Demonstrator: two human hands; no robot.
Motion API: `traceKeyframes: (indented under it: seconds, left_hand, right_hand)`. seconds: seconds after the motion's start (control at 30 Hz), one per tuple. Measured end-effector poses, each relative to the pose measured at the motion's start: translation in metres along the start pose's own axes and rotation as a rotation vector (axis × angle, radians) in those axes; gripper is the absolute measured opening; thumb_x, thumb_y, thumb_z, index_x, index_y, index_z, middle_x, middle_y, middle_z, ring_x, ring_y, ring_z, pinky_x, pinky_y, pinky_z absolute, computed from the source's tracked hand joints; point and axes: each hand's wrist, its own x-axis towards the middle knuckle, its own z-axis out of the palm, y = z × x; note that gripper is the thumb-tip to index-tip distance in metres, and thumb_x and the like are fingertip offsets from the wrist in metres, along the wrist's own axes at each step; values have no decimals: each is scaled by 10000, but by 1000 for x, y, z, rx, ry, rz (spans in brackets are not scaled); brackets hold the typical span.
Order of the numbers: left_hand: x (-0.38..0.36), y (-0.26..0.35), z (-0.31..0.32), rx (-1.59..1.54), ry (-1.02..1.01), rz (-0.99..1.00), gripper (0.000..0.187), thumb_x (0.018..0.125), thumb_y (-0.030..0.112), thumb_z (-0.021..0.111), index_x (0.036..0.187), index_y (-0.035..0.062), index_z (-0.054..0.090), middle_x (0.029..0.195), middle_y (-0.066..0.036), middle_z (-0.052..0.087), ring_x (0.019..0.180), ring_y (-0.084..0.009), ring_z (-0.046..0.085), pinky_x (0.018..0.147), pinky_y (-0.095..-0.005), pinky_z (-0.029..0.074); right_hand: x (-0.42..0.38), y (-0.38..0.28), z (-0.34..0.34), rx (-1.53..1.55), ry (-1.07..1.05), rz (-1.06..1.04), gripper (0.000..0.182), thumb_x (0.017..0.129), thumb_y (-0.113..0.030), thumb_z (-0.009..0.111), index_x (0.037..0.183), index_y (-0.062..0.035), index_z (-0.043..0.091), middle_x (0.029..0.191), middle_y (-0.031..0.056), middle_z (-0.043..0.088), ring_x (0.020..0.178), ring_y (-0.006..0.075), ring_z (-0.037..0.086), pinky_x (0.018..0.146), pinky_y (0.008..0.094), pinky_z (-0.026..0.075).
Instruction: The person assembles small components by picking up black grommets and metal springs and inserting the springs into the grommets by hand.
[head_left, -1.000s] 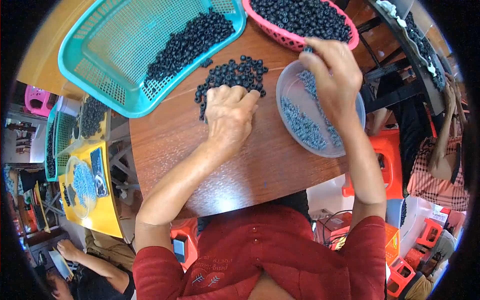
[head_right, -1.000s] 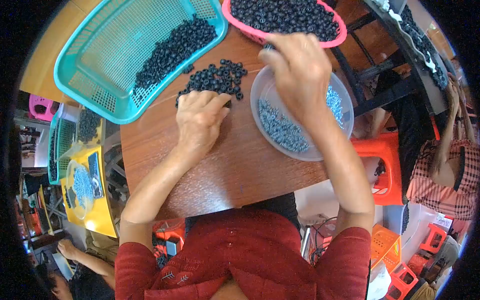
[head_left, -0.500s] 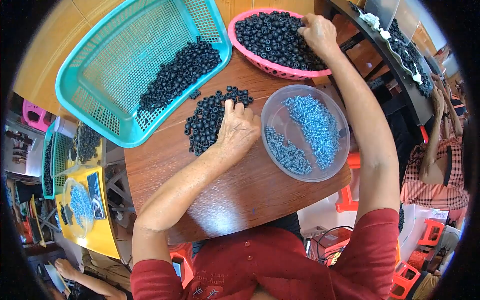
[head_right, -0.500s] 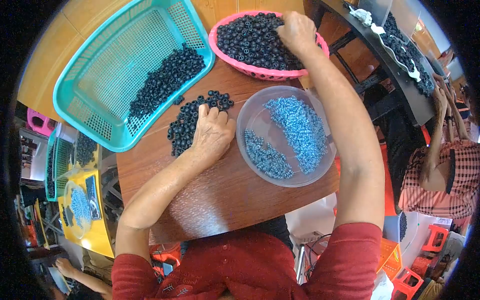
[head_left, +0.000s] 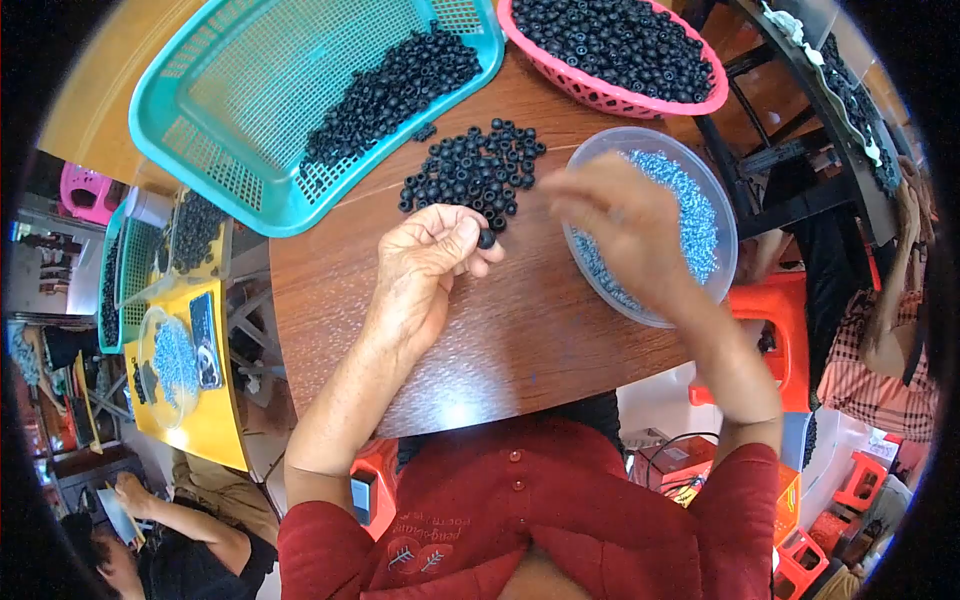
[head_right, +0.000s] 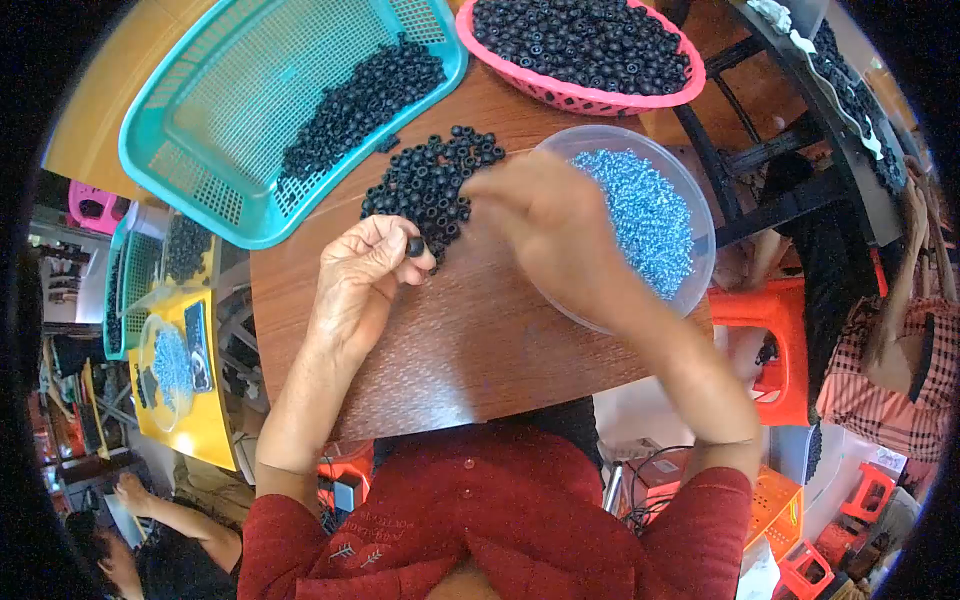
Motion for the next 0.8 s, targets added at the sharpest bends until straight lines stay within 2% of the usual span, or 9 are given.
traceKeyframes:
  seconds: [0.1,0.2,0.33,0.63,0.7,0.8]
  left_hand:
    - [-14,-5,-4,-115,18,-25,144,874,82,644,954,-31,606,807,-103,654,673,-145,623,604,-234,484]
    - [-25,-12,2,-156,90,56,120,874,74,646,935,-22,609,804,-74,643,661,-134,610,603,-237,488]
    - [-35,-19,3,-11,115,187,131,877,73,647,958,-25,617,827,-66,648,675,-122,611,603,-228,488]
    - [-53,-20,1,17,85,179,202,833,-28,666,1029,-34,618,893,-55,659,779,-102,621,740,-237,515]
    - [-57,-19,3,321,120,337,242,830,-28,671,1063,-19,606,933,-54,654,840,-90,605,761,-219,497]
    - [-60,-18,3,448,111,387,293,822,-21,685,1099,-9,589,971,-53,643,886,-84,588,777,-211,484]
  right_hand:
    - [-27,-17,32,122,20,-7,171,722,-28,699,889,-34,667,780,104,616,734,270,575,647,359,464]
    - [-36,-33,50,210,98,9,173,711,-28,706,879,-42,669,793,92,621,735,260,573,636,350,456]
    - [-40,-39,59,126,167,-16,194,687,-14,713,874,-40,664,801,88,623,740,260,569,635,350,454]
    - [-55,-45,65,200,218,36,264,653,32,713,897,-57,667,823,96,620,739,267,562,633,353,444]
    - [-57,-46,65,171,227,-1,286,652,34,714,920,-56,668,819,95,619,731,264,555,623,351,438]
    - [-60,-44,68,147,241,-58,299,648,31,719,931,-53,669,815,94,614,717,261,549,601,346,432]
